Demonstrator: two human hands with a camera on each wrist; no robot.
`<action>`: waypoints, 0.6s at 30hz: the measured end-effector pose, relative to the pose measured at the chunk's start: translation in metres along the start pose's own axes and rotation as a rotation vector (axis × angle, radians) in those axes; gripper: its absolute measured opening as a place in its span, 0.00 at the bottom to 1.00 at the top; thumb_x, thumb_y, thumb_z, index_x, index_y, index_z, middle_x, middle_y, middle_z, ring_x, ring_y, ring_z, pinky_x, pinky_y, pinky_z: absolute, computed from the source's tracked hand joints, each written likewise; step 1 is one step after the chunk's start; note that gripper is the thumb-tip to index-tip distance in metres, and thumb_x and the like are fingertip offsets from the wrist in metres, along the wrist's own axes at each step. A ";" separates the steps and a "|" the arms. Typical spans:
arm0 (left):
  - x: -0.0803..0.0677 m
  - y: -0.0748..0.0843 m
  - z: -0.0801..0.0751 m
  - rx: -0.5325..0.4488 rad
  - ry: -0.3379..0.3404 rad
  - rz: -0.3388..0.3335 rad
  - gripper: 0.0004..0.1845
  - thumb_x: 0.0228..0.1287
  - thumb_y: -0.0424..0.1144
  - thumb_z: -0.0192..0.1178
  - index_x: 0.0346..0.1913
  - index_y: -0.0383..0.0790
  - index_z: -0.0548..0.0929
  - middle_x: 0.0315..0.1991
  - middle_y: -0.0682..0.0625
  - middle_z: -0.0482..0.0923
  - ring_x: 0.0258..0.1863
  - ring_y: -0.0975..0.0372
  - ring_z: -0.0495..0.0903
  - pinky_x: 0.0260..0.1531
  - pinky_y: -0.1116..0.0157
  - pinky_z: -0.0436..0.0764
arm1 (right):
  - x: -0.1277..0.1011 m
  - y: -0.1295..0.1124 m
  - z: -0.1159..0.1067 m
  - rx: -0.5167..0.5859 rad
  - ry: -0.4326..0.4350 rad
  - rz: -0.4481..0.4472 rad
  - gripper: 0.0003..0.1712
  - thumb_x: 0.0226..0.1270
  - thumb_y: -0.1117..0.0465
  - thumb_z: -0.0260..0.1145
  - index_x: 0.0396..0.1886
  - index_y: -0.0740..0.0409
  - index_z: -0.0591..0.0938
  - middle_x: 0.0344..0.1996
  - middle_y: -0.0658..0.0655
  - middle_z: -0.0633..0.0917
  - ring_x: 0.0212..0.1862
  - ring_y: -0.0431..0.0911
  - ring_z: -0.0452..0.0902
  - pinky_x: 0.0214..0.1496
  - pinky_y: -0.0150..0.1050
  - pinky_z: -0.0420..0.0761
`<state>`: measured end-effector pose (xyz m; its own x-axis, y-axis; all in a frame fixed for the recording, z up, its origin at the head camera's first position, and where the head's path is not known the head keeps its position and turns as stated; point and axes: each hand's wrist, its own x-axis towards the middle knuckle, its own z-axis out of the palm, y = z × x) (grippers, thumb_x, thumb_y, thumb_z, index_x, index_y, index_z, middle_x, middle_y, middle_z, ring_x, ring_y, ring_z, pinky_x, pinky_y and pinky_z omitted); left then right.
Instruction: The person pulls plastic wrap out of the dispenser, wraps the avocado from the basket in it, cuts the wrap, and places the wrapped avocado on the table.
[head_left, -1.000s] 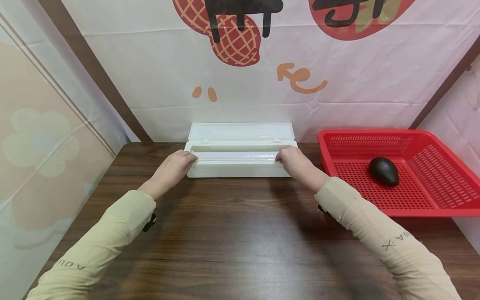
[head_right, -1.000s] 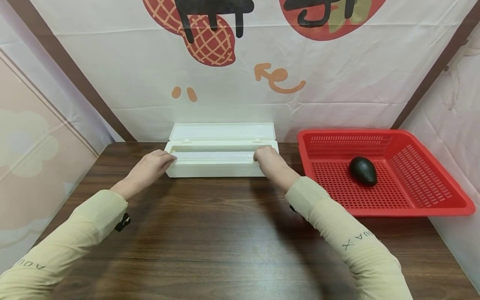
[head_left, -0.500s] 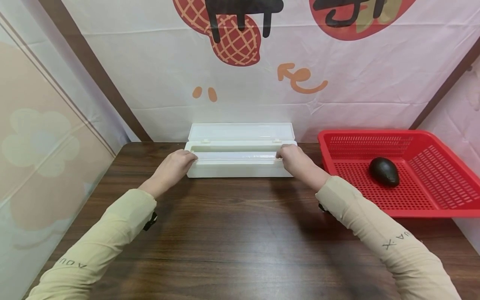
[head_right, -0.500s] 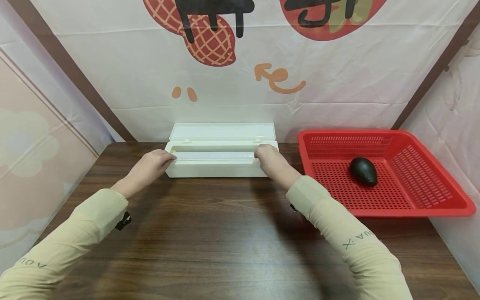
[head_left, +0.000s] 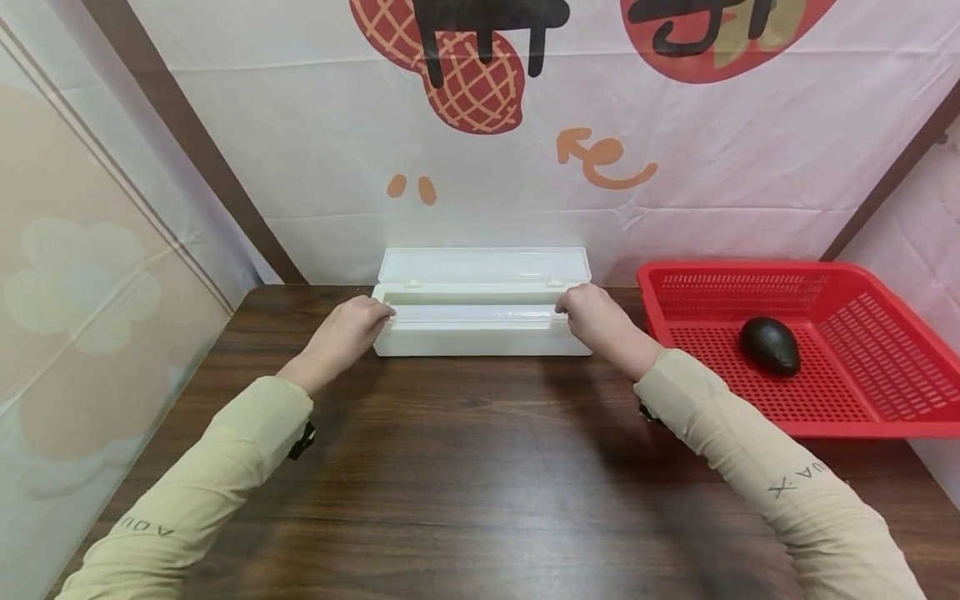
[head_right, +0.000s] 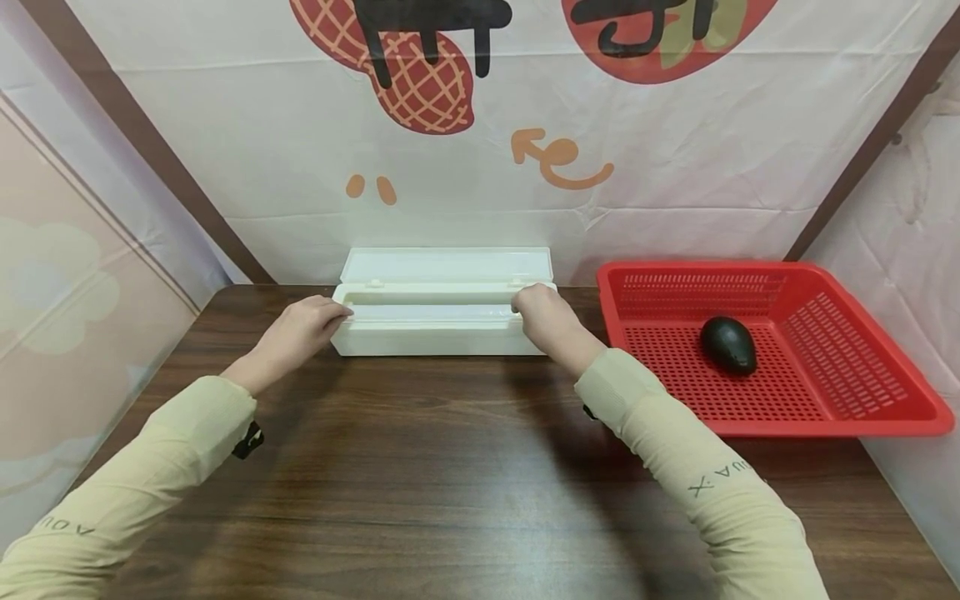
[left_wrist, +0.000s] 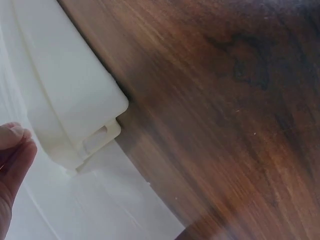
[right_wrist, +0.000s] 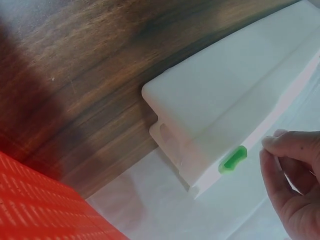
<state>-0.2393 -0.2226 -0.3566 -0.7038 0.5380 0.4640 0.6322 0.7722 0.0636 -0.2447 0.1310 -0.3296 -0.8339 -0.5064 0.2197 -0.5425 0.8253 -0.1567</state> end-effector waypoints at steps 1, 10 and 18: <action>0.000 0.000 -0.001 0.002 0.003 0.003 0.04 0.55 0.23 0.58 0.33 0.28 0.82 0.28 0.41 0.81 0.30 0.52 0.78 0.32 0.58 0.78 | 0.000 0.000 0.000 -0.003 0.003 -0.001 0.18 0.49 0.81 0.51 0.33 0.68 0.85 0.33 0.63 0.85 0.38 0.54 0.80 0.41 0.45 0.80; 0.004 0.001 -0.004 0.009 0.022 -0.002 0.04 0.55 0.22 0.58 0.32 0.28 0.82 0.27 0.41 0.81 0.29 0.52 0.78 0.30 0.57 0.78 | -0.002 0.003 -0.001 -0.034 0.023 -0.005 0.17 0.50 0.80 0.52 0.33 0.68 0.85 0.33 0.64 0.84 0.38 0.56 0.80 0.43 0.45 0.79; 0.006 -0.001 -0.004 0.003 0.045 0.004 0.04 0.55 0.21 0.57 0.31 0.28 0.82 0.27 0.41 0.81 0.29 0.50 0.79 0.30 0.56 0.78 | -0.002 0.003 -0.003 -0.048 0.047 0.032 0.16 0.55 0.78 0.53 0.35 0.65 0.85 0.34 0.63 0.84 0.38 0.54 0.80 0.42 0.46 0.79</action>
<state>-0.2430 -0.2216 -0.3499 -0.6860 0.5253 0.5035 0.6340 0.7711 0.0592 -0.2445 0.1353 -0.3275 -0.8446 -0.4677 0.2606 -0.5088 0.8527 -0.1186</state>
